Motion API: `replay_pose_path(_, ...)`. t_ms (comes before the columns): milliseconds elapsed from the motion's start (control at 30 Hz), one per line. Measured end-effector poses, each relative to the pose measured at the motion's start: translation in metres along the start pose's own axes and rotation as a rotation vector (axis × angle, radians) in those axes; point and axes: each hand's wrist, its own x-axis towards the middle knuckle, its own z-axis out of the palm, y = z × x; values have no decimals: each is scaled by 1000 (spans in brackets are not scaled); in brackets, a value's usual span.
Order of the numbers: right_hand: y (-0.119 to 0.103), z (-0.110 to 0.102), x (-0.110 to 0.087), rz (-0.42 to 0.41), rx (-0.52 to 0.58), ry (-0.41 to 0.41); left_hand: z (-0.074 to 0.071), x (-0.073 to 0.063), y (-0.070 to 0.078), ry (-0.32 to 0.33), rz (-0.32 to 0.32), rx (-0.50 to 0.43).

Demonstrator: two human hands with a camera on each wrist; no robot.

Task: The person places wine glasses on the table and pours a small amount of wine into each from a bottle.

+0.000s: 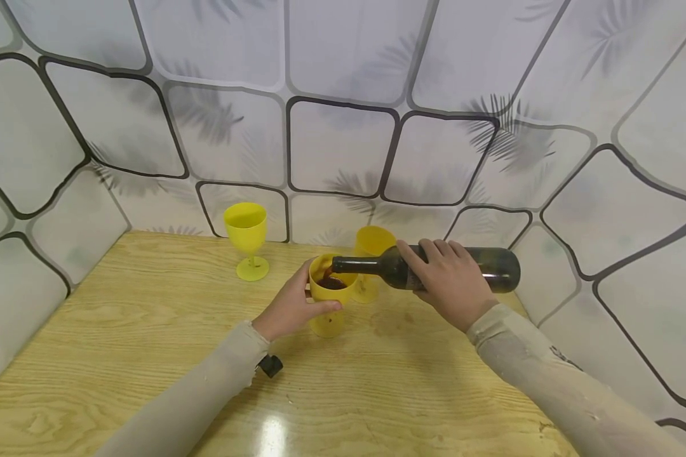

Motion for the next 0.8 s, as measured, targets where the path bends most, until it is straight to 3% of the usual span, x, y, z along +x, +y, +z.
replay_pose_path(800, -1, -1, -1, -2, -14, -6, 0, 0, -2, -4, 9, -25)
